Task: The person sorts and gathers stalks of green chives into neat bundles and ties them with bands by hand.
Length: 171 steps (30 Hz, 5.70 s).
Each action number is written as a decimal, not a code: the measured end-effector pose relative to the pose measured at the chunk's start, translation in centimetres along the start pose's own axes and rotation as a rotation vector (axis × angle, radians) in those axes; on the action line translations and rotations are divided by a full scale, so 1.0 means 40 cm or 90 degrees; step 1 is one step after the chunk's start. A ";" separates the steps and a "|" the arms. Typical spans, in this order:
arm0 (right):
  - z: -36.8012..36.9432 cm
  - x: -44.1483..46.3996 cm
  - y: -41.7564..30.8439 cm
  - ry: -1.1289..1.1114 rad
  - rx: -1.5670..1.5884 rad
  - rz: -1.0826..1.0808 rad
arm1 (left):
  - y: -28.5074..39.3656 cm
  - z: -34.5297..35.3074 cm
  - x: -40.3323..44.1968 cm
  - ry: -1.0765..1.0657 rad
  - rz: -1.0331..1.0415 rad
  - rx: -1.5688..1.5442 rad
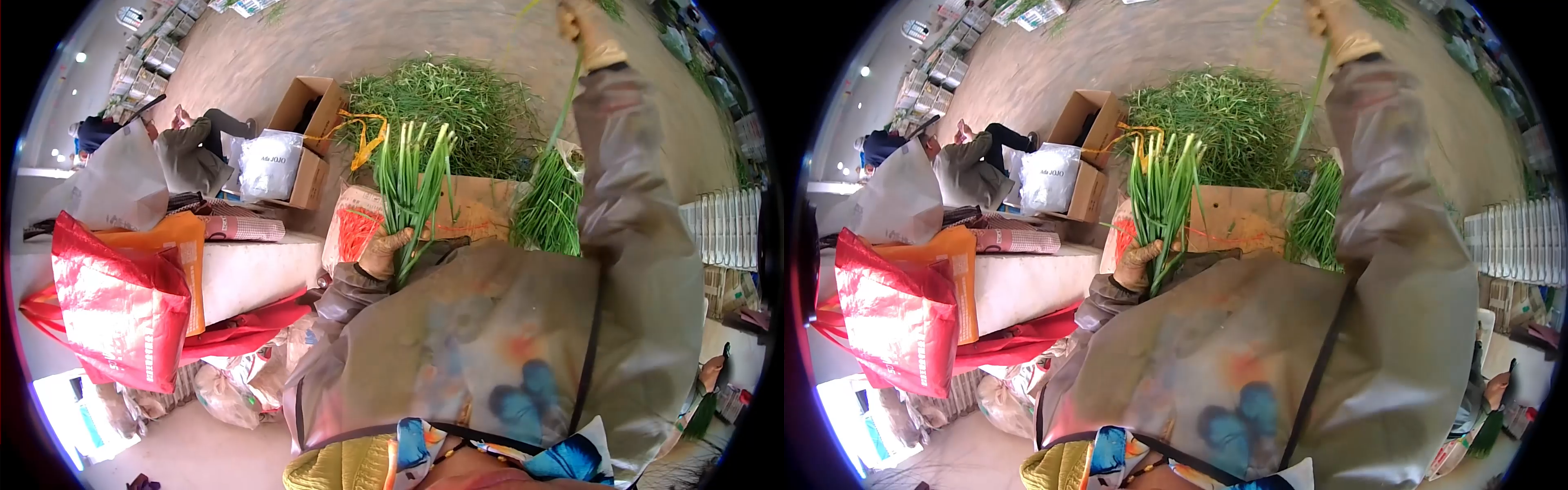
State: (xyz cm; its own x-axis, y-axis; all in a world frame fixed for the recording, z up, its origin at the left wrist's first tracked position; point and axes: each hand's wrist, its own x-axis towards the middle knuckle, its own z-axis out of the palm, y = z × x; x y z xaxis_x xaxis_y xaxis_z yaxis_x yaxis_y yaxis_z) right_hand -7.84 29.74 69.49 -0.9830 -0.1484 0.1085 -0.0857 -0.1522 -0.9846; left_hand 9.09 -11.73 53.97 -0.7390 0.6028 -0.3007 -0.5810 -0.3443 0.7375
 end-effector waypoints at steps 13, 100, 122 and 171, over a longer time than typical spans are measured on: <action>0.439 -0.195 0.314 -0.166 -0.273 0.321 | -0.024 0.016 0.017 0.087 0.058 0.076; 0.054 -0.036 0.326 0.214 -1.202 -0.021 | 0.039 0.006 -0.007 0.053 -0.002 0.045; 0.364 -0.238 0.342 -0.072 0.212 0.203 | -0.052 0.088 0.109 -0.042 -0.098 0.262; 0.141 -0.078 0.432 0.076 -0.374 0.003 | 0.008 0.111 0.289 -0.033 -0.142 -0.108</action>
State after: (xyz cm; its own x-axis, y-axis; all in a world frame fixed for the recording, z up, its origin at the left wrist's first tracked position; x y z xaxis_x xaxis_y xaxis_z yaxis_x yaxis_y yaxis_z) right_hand -5.34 22.04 52.93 -0.9921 -0.0323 0.1210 -0.1234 0.4191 -0.8995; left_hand 1.88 -1.68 53.40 -0.5710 0.7116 -0.4094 -0.7791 -0.3123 0.5436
